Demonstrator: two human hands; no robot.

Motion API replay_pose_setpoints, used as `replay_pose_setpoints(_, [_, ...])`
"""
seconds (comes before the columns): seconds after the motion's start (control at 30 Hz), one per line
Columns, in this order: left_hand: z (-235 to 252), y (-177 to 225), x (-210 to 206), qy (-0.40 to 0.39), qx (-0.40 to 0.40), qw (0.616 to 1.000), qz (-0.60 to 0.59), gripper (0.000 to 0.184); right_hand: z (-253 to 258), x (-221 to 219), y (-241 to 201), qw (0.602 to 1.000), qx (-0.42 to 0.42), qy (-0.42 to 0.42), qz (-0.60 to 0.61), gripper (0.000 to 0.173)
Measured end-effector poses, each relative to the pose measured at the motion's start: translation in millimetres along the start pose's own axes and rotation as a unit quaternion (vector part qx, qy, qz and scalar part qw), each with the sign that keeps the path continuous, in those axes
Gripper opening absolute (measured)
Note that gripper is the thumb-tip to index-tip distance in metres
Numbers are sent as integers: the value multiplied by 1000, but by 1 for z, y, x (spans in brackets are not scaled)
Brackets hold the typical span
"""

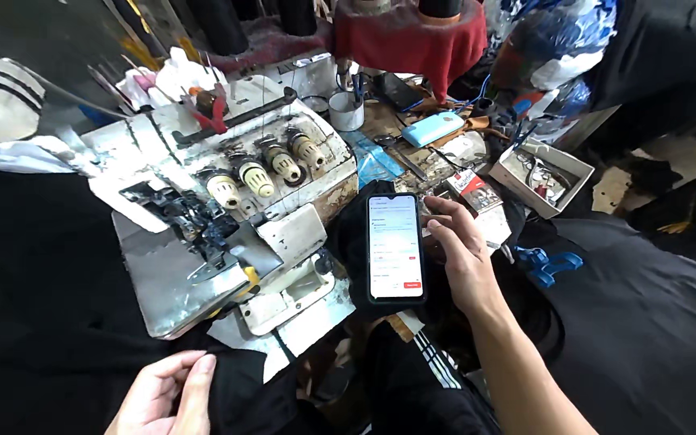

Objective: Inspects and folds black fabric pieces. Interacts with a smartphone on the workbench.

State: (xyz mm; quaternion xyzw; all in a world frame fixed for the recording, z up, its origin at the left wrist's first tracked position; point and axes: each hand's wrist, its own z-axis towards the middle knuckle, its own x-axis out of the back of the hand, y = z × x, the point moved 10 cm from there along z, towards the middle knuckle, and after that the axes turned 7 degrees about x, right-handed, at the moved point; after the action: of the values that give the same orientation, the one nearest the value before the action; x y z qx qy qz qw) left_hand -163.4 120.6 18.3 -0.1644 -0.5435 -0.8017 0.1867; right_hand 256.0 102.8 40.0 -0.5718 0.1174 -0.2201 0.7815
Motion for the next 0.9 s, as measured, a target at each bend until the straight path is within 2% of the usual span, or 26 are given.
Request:
replay_pose_setpoints(0.13, [1, -2, 2, -3, 11, 1000, -9, 10, -9, 7, -8, 999, 7, 14, -32, 39])
replay_pose_setpoints(0.23, [4, 5, 3, -42, 9, 998, -42, 8, -21, 11, -51, 984, 135, 72, -93, 36])
replay_pose_setpoints(0.3, [4, 27, -5, -117, -16, 990, -72, 9, -41, -17, -80, 976, 206, 36, -64, 35])
replay_pose_setpoints(0.33, [4, 41, -11, -160, -32, 983, -86, 10, -55, -46, -87, 975, 220, -21, -25, 39])
replay_pose_setpoints(0.43, [6, 83, -21, -226, -79, 967, -89, 11, -102, -159, -74, 936, 195, -272, 108, 54])
replay_pose_setpoints(0.47, [8, 93, -19, -218, -90, 969, -79, 11, -113, -182, -66, 922, 179, -316, 134, 46])
replay_pose_setpoints(0.53, [16, 101, -9, -170, -99, 979, -51, 11, -124, -196, -53, 916, 140, -340, 160, 22])
replay_pose_setpoints(0.57, [19, 100, -1, -141, -98, 984, -39, 11, -126, -196, -50, 916, 122, -345, 164, 19])
replay_pose_setpoints(0.63, [24, 90, 9, -99, -82, 991, -28, 13, -126, -194, -40, 918, 84, -347, 171, 17])
replay_pose_setpoints(0.7, [26, 78, 8, -89, -57, 994, -34, 14, -123, -192, -32, 919, 61, -348, 176, 16])
replay_pose_setpoints(0.9, [25, 79, -3, -92, -62, 993, -30, 16, -119, -188, -41, 921, 64, -345, 166, 19])
